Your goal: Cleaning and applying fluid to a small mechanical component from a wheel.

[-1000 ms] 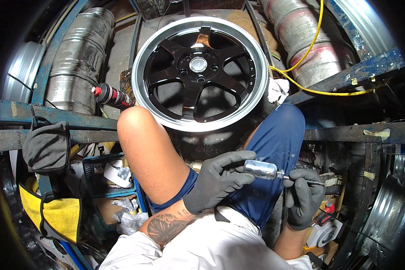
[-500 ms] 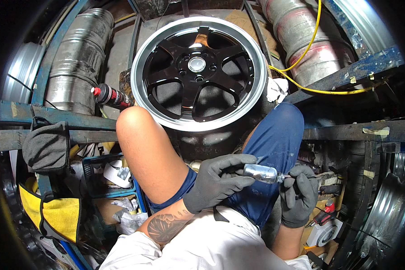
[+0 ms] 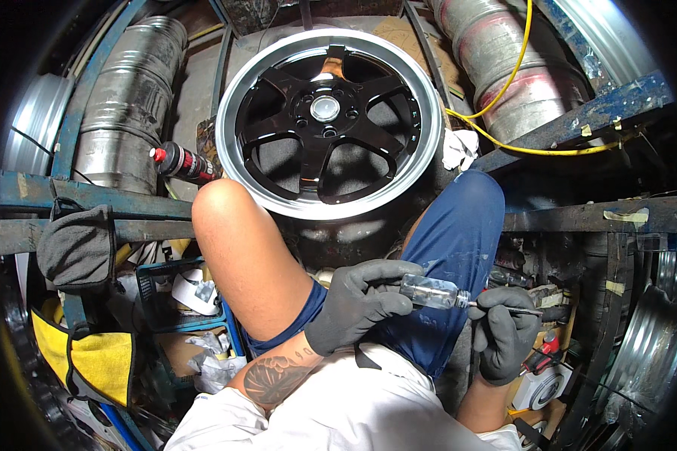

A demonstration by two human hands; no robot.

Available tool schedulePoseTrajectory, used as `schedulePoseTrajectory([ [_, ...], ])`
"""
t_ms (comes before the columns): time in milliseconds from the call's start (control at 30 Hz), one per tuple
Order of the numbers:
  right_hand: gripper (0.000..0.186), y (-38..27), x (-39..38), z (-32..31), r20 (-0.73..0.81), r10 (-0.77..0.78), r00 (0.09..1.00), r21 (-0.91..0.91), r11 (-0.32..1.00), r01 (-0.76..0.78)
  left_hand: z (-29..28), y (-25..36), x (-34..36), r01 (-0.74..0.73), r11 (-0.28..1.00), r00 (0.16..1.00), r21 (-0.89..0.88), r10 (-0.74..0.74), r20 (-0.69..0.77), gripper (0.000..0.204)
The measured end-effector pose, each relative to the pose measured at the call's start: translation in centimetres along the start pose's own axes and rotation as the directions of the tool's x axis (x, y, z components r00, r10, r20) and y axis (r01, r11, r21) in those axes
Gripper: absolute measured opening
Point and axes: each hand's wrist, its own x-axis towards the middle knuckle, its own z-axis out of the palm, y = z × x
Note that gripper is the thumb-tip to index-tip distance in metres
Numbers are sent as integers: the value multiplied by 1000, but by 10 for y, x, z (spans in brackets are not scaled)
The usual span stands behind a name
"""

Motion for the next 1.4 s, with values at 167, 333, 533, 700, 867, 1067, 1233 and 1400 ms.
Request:
schedulePoseTrajectory([
  [167, 23, 4, 5, -4, 47, 104, 993, 170, 979, -111, -5, -7, -1, 30, 999, 999, 31, -29, -12, 56],
  [333, 23, 9, 4, 0, -1, 197, 980, 288, 939, -189, -1, -1, -2, 18, 1000, 1000, 21, -18, -9, 57],
  [533, 22, 13, 3, -2, -2, 172, 985, 396, 905, -157, -2, -3, -1, 39, 999, 999, -26, -39, -18, 62],
  [700, 24, 10, -2, 5, -157, 59, 986, 257, 966, -17, -4, -3, 1, 10, 1000, 1000, -17, -10, 9, 61],
  [867, 18, 8, -9, 3, -49, -125, 991, -102, 988, 120, -2, 3, 1, 55, 998, 998, 30, -56, 22, 59],
  [1067, 19, -1, -5, 2, 0, -41, 999, -116, 992, 41, -5, -1, 1, 14, 992, 999, 128, -18, 33, 60],
  [1233, 22, 2, -4, -4, 36, 98, 995, 38, 994, -99, -5, -6, 0, -25, 989, 999, 146, 21, 27, 63],
  [1400, 28, 17, -7, -7, -33, 97, 995, 146, 985, -91, -5, -5, 1, -7, 985, 1000, 172, 3, 21, 69],
])
